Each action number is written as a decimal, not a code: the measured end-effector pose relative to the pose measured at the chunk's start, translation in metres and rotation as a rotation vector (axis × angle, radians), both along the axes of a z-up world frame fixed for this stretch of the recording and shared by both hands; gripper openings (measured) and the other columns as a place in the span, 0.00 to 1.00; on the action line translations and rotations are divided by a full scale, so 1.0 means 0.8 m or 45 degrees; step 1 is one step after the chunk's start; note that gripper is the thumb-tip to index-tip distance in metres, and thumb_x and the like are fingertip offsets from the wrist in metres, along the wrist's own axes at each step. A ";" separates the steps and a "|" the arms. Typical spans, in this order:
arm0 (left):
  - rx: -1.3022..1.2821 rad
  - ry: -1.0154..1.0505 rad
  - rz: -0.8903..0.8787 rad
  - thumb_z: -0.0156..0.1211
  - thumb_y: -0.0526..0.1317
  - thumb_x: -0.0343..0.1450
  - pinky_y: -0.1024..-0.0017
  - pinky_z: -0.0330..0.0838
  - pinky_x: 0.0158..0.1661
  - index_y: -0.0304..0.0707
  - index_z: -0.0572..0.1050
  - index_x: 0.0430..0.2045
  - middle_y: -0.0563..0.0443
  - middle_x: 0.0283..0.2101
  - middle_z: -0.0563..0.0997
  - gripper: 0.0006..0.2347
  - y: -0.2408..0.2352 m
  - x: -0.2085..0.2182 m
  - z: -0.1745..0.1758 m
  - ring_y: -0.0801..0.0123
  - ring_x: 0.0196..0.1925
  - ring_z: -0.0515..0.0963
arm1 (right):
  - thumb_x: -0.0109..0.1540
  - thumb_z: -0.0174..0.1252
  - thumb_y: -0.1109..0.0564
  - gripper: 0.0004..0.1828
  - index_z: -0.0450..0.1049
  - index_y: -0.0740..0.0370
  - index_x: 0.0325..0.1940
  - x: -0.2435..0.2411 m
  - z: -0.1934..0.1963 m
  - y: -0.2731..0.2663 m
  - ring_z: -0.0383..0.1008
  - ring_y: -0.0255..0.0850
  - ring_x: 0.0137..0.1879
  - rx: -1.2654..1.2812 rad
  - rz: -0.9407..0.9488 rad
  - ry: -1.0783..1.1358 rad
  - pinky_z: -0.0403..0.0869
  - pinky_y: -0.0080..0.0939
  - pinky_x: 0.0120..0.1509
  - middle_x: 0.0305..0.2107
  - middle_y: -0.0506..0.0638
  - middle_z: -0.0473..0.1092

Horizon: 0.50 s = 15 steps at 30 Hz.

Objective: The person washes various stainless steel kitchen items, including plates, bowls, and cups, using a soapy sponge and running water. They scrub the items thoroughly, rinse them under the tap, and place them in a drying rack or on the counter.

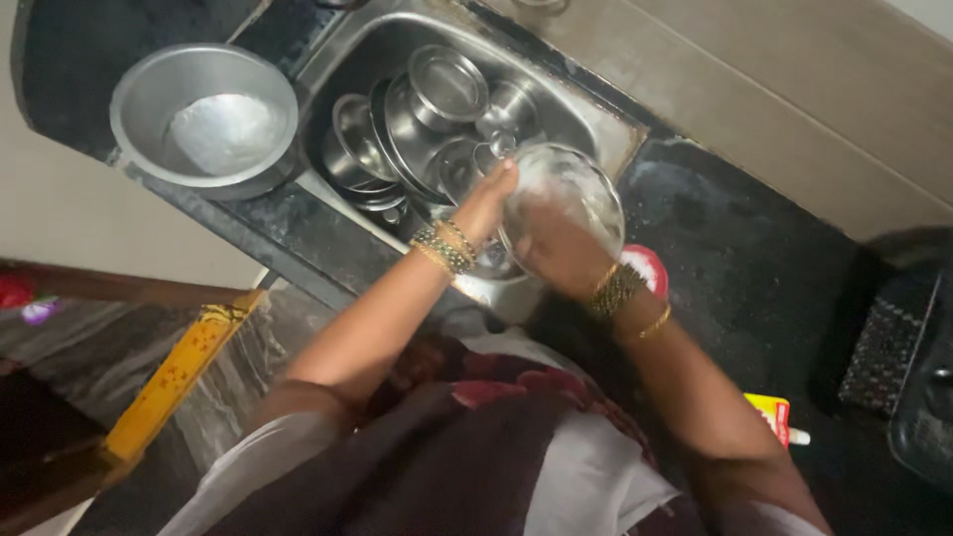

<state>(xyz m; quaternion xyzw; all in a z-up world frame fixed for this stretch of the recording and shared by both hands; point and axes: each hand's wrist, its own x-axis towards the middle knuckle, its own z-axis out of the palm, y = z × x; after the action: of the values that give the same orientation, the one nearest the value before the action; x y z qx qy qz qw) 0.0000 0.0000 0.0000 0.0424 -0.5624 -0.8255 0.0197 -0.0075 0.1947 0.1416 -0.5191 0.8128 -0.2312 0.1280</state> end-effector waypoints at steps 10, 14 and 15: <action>-0.489 -0.566 -0.194 0.46 0.54 0.75 0.53 0.73 0.60 0.45 0.76 0.55 0.37 0.61 0.77 0.20 -0.028 -0.004 0.043 0.49 0.62 0.77 | 0.56 0.69 0.58 0.15 0.80 0.58 0.47 -0.028 0.088 0.124 0.79 0.54 0.47 -0.128 -0.734 0.247 0.77 0.48 0.52 0.43 0.58 0.77; -1.964 -0.458 -0.500 0.57 0.46 0.68 0.56 0.69 0.61 0.37 0.79 0.47 0.37 0.54 0.80 0.17 -0.036 0.003 -0.057 0.50 0.59 0.77 | 0.56 0.71 0.59 0.19 0.81 0.58 0.51 -0.065 0.045 0.190 0.79 0.57 0.46 0.201 -1.113 0.156 0.76 0.53 0.51 0.39 0.61 0.78; -2.155 -0.424 -0.592 0.59 0.43 0.65 0.55 0.66 0.63 0.38 0.79 0.46 0.39 0.53 0.79 0.17 -0.035 0.001 -0.085 0.54 0.59 0.77 | 0.55 0.72 0.59 0.20 0.81 0.58 0.52 -0.074 0.031 0.202 0.79 0.58 0.46 0.231 -1.137 0.176 0.75 0.53 0.51 0.39 0.63 0.77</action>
<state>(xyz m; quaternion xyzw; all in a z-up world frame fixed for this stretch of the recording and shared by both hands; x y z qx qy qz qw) 0.0008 -0.0284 -0.0682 0.0179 -0.9734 -0.1001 -0.2053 -0.0670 0.3563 0.1661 -0.1189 0.9805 -0.1564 0.0063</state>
